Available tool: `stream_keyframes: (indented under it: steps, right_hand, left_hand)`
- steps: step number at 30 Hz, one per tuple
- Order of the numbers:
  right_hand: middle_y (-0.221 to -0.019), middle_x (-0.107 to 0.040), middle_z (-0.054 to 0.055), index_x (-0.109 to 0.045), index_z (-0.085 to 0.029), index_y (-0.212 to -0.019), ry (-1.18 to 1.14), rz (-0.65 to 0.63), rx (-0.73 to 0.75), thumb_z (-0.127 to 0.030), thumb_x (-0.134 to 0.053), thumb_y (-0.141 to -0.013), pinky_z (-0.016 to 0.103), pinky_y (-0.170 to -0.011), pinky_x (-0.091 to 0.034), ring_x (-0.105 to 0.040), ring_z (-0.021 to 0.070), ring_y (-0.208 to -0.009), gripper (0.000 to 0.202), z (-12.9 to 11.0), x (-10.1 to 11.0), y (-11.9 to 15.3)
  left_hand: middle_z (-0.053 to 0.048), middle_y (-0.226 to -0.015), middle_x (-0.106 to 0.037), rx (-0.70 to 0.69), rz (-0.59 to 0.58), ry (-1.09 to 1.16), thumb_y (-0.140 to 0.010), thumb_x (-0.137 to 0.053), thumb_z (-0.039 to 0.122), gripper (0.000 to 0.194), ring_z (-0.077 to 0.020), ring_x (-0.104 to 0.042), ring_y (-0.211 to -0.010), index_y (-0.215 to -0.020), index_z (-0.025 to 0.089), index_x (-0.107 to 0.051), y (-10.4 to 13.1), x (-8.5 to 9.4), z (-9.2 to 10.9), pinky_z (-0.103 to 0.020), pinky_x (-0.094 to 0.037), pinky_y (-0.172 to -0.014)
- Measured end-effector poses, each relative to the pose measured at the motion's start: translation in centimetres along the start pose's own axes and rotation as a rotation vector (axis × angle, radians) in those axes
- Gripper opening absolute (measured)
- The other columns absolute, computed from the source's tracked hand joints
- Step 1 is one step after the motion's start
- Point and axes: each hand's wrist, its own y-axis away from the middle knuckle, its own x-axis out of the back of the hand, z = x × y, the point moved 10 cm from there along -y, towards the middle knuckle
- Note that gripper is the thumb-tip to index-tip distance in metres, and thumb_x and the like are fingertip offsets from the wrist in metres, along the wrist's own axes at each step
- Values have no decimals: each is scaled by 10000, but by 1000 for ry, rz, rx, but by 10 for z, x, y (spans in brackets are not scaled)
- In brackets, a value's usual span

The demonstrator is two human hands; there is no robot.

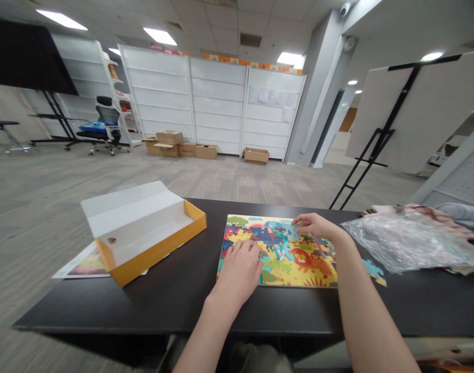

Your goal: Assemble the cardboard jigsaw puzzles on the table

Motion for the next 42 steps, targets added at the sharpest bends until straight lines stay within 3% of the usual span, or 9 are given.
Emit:
stream_keyframes:
  steps: [5, 9, 20, 30, 37, 42]
  right_hand:
    - [-929, -739, 73, -778, -154, -1026, 136, 36, -22, -372, -822, -591, 274, -706, -530, -679, 213, -792, 489, 9, 3, -5]
    - [-1019, -759, 72, -789, -169, -1075, 243, 30, -57, -348, -829, -594, 266, -707, -538, -698, 218, -810, 515, 15, 2, -6]
    - [-929, -767, 73, -799, -162, -974, 295, 43, -6, -371, -775, -675, 266, -679, -519, -692, 207, -761, 366, -11, -4, -2]
    - [-875, -753, 54, -794, -178, -957, 305, -9, -1, -316, -799, -630, 263, -670, -517, -678, 195, -738, 355, -9, -12, -4]
    - [-871, -747, 63, -740, -176, -1014, 186, 303, 96, -438, -675, -776, 257, -631, -521, -661, 179, -731, 360, -23, 24, 7]
    - [-893, -759, 76, -736, -180, -1013, 259, 375, 16, -454, -678, -777, 275, -661, -528, -677, 198, -757, 366, -10, 75, 56]
  left_hand:
    - [-91, -1206, -649, -3, 4, 9, -945, -520, 190, 217, -253, -574, -1174, -1124, 202, -641, -1, 1, 0, -387, -459, -1020]
    - [-84, -1221, -648, 5, 17, 18, -940, -523, 194, 209, -256, -578, -1165, -1113, 206, -641, 0, 2, -1, -392, -471, -992]
    - [-83, -1213, -650, -9, 38, 28, -941, -520, 198, 226, -255, -582, -1157, -1128, 197, -648, 0, 3, -4, -395, -476, -996]
    - [-82, -1197, -660, 6, 11, 24, -941, -513, 185, 237, -249, -594, -1149, -1133, 201, -652, 1, 7, -1, -398, -483, -1004]
    - [-89, -1198, -659, -2, 33, -8, -962, -488, 198, 217, -241, -605, -1143, -1115, 199, -641, -2, 11, -2, -383, -478, -1000]
    - [-95, -1207, -652, -18, 25, -9, -969, -495, 221, 211, -254, -599, -1156, -1121, 191, -638, -6, 10, 5, -391, -470, -1006]
